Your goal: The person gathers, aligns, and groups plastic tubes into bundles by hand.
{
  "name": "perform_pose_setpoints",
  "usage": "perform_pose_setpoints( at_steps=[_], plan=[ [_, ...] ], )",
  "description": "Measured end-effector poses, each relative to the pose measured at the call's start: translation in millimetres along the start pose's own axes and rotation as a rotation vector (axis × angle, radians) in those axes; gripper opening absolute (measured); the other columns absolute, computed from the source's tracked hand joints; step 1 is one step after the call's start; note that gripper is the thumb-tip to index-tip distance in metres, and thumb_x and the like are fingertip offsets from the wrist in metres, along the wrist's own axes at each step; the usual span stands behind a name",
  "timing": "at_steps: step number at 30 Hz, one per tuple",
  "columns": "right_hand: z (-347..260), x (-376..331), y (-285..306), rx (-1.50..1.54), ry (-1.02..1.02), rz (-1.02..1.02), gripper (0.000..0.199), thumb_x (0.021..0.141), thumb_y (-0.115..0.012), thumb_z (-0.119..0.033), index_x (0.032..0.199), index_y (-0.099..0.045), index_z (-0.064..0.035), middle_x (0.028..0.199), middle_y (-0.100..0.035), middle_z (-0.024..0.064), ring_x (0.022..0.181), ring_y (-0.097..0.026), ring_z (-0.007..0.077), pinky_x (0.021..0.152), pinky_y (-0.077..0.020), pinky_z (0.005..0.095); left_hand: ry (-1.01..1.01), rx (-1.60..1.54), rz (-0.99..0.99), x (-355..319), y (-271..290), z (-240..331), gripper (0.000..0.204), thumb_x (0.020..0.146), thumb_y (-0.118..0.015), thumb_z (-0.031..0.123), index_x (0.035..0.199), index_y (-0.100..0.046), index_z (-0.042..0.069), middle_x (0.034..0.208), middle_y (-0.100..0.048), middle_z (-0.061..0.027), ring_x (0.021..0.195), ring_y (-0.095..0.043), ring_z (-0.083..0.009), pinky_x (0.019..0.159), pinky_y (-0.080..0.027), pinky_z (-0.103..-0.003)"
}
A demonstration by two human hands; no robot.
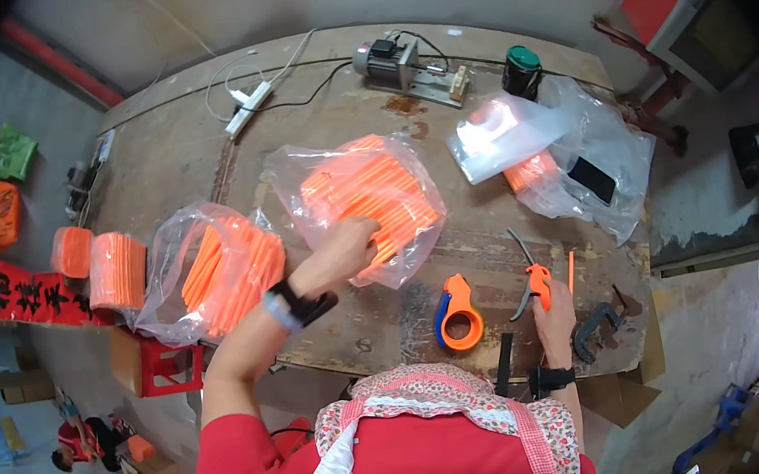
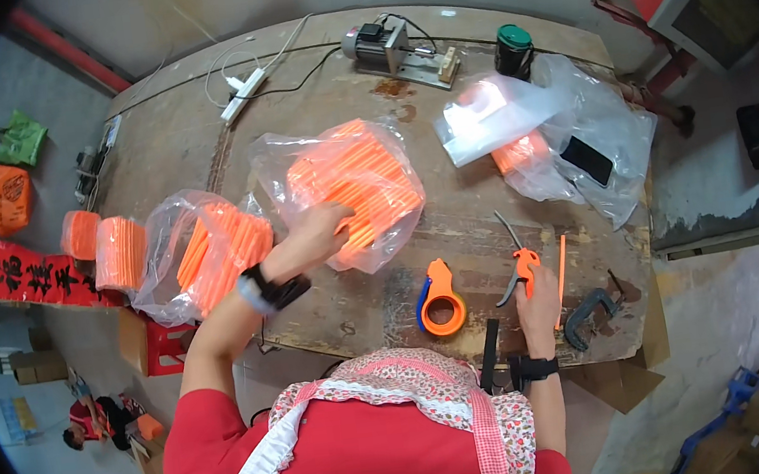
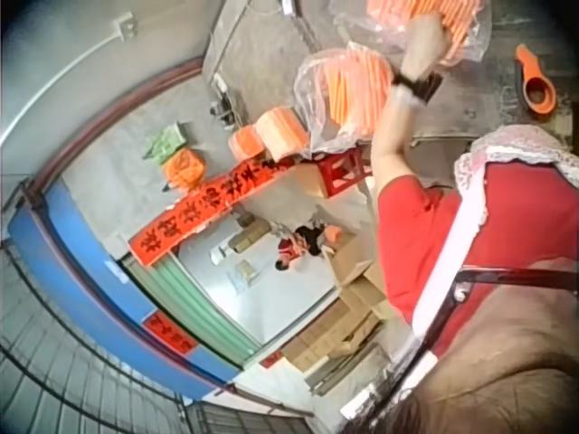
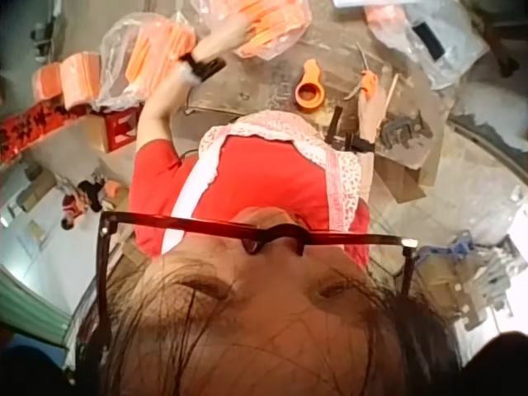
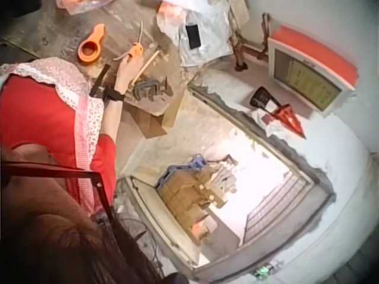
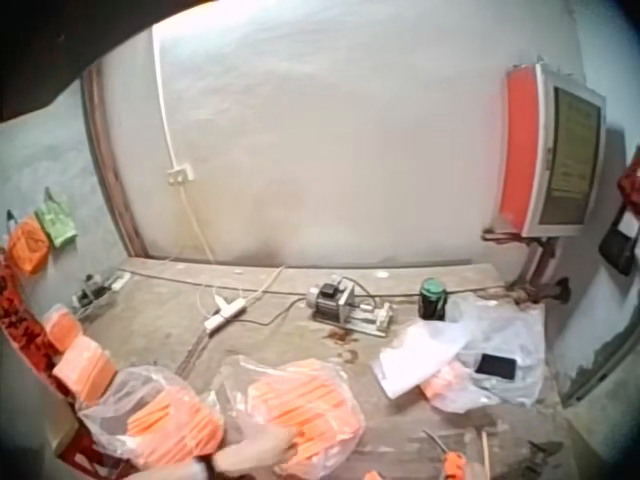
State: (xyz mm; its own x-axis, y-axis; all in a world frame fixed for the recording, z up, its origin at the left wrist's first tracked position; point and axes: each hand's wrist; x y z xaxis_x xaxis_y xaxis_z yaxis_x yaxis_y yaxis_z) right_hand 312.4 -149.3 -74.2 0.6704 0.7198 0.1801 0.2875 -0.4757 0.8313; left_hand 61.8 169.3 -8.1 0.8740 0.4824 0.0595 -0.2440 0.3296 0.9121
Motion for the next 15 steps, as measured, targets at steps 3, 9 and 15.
perform_pose_setpoints(
  at_steps=[3,9,15],
  plan=[
    [25,2,-15,-0.151,-0.046,-0.017,0.033,0.078,-0.067,-0.016,0.109,-0.06,-0.006,0.094,-0.061,0.0143,0.089,-0.059,0.0362,0.078,-0.0469,0.0443,0.166,0.217,-0.192,39,-73,-67,0.028,0.069,-0.067,0.017,0.092,-0.063,0.002,0.086,-0.064,-0.019,0.082,-0.062,-0.0346,0.076,-0.051,-0.041],
    [45,-16,-27,0.05,-0.349,-0.326,0.041,0.075,-0.071,-0.021,0.112,-0.06,-0.0081,0.085,-0.063,0.0087,0.08,-0.062,0.0312,0.071,-0.049,0.0416,0.339,0.362,-0.318,77,-107,-49,0.081,0.069,-0.069,0.034,0.137,-0.039,0.003,0.137,-0.039,-0.0282,0.128,-0.037,-0.0439,0.097,-0.035,-0.06],
    [42,-5,-23,-0.168,-0.189,-0.099,0.054,0.075,-0.072,-0.022,0.121,-0.051,-0.0046,0.111,-0.054,0.0147,0.103,-0.054,0.032,0.08,-0.0483,0.0418,0.41,0.435,0.146,80,-134,-103,0.102,0.067,-0.073,0.054,0.146,-0.028,0.007,0.134,-0.039,-0.0305,0.123,-0.04,-0.0458,0.097,-0.034,-0.056]
  ],
)
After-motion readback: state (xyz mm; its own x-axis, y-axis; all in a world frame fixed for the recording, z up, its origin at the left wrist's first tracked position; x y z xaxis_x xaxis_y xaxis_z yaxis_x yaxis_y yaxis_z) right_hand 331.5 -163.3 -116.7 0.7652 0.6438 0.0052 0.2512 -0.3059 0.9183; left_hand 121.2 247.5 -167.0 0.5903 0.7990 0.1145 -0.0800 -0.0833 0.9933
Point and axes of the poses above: each hand's wrist, its own x-axis towards the middle knuckle, its own y-axis out of the back of the hand, z = x × y
